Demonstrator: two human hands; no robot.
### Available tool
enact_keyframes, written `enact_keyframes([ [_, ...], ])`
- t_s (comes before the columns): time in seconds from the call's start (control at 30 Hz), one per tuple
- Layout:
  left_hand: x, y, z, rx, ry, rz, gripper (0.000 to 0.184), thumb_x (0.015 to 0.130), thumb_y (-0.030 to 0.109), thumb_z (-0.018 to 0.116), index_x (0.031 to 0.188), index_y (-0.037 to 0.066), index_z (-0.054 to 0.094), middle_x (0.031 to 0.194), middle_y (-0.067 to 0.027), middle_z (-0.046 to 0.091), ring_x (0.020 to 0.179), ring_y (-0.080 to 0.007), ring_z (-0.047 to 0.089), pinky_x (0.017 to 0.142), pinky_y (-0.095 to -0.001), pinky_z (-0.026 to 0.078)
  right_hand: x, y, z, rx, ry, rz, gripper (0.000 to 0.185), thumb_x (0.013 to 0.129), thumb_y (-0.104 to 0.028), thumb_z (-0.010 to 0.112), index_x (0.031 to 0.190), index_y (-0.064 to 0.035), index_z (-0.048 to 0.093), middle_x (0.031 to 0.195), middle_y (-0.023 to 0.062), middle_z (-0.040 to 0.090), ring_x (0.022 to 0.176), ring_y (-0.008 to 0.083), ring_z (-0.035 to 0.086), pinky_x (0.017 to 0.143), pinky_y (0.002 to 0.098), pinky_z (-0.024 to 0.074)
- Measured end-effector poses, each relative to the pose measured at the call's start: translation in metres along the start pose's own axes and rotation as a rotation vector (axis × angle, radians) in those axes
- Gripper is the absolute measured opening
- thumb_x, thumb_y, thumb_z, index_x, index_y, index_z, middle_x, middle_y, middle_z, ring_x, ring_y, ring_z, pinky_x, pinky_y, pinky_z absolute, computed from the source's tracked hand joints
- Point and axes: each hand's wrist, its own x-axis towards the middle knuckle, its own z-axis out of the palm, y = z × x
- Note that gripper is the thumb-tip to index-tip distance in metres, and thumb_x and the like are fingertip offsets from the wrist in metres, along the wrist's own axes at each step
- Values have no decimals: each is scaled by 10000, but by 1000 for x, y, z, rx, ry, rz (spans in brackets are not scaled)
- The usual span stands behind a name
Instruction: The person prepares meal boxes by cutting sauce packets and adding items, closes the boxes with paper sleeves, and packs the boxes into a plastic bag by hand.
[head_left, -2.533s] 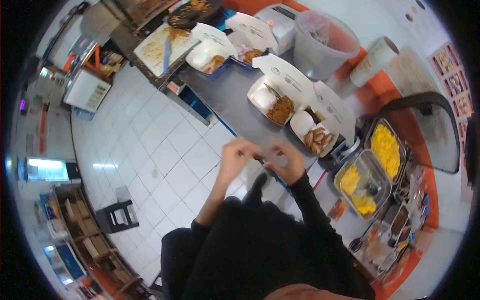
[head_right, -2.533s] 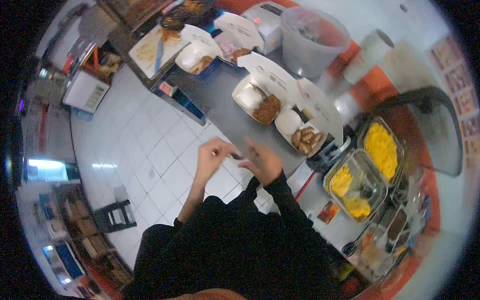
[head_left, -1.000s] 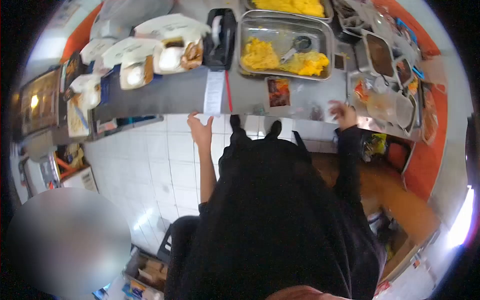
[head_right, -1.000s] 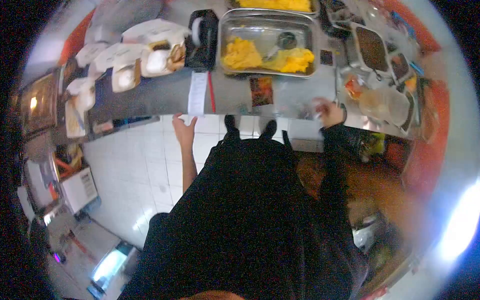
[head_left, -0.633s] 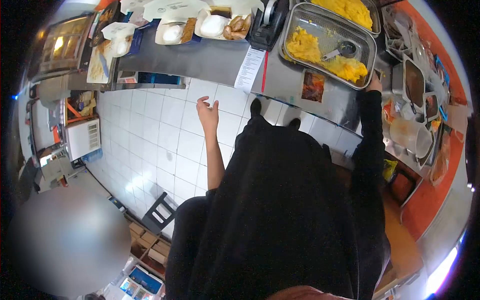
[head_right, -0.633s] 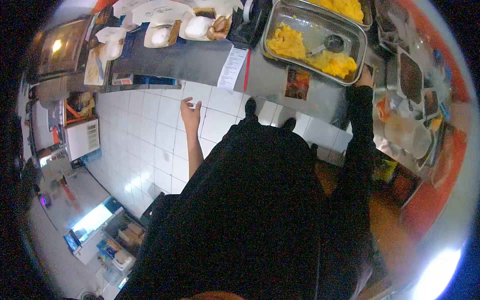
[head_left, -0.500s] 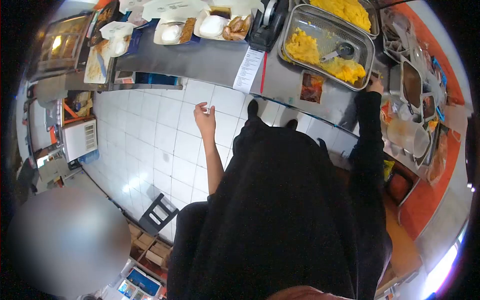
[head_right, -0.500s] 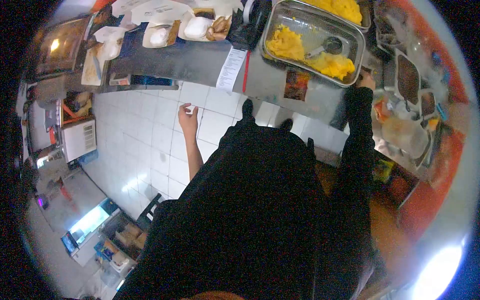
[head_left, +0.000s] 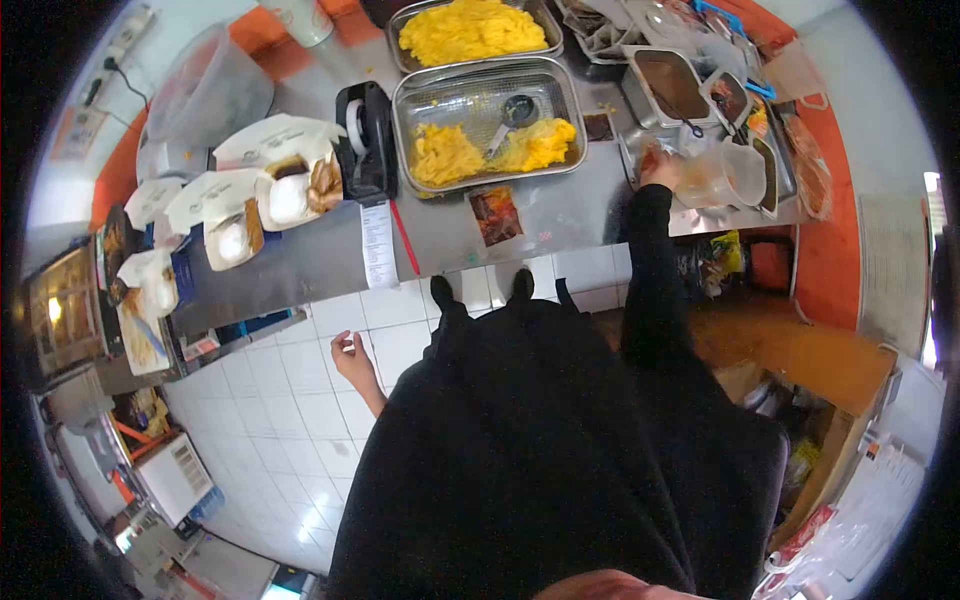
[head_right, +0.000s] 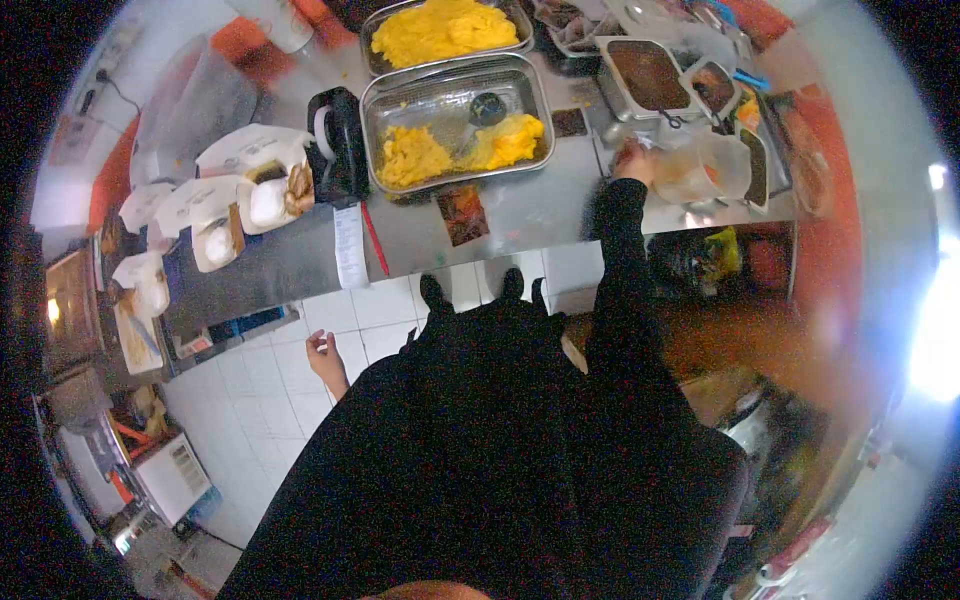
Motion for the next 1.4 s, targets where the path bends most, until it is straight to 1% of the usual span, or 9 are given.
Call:
enact_keyframes([
  [0.3,15,43,18,-106,-106,107,187,757,160,621,888,42,557,725,-30,520,584,-93,432,502,-224,355,20,-32,-77,187,-265,109,330,657,-135,593,977,-73,539,990,169,543,1011,339,472,907,403,352],
  [0.47,12,63,19,-105,-104,112,143,767,136,594,869,40,564,697,-21,518,555,-87,422,503,-226,361,57,-47,-74,-161,-320,313,594,761,-229,541,1230,36,291,1327,194,258,1214,336,276,995,385,261],
  [0.8,-6,51,6,-130,3,91,114,776,136,579,815,29,572,698,-43,558,545,-101,459,504,-236,389,87,-38,-66,-257,-652,103,218,761,-249,536,801,-66,647,880,124,628,820,211,610,655,330,479],
  [0.87,-6,45,5,-146,-4,43,128,775,147,584,824,30,572,703,-41,558,551,-105,459,508,-241,392,75,-3,-7,-6,-475,278,221,678,-254,627,742,-43,638,787,160,620,755,258,610,611,347,473],
  [0.97,-2,72,-3,-187,-6,35,128,782,144,579,842,32,572,715,-31,559,564,-97,457,515,-238,398,62,-30,-50,149,-397,255,201,705,-235,594,755,-42,622,807,154,617,754,271,601,631,344,466],
  [1.07,12,97,5,-412,-7,146,117,792,135,567,854,36,571,705,-14,557,588,-83,465,527,-228,401,30,-33,-45,373,21,233,212,746,-232,558,866,-60,581,873,137,589,757,276,578,676,336,453],
  [1.17,15,158,-2,-539,-293,32,128,797,126,566,886,35,571,763,-14,565,644,-73,486,570,-208,405,-8,-88,-129,714,107,358,233,821,-245,512,930,-39,522,860,127,572,740,243,572,666,323,456],
  [1.3,5,227,17,-728,-739,60,172,791,116,577,924,8,566,797,-29,584,695,-83,535,621,-206,429,-54,-179,-240,1761,-553,356,175,884,-188,438,982,-55,378,908,156,565,777,204,585,654,307,477],
  [1.4,-12,259,28,-831,-845,85,160,784,92,583,916,1,575,769,-35,594,690,-85,545,625,-217,441,-73,-240,-302,1874,-876,348,158,880,-158,442,984,-65,366,933,159,562,781,204,585,653,284,482],
])
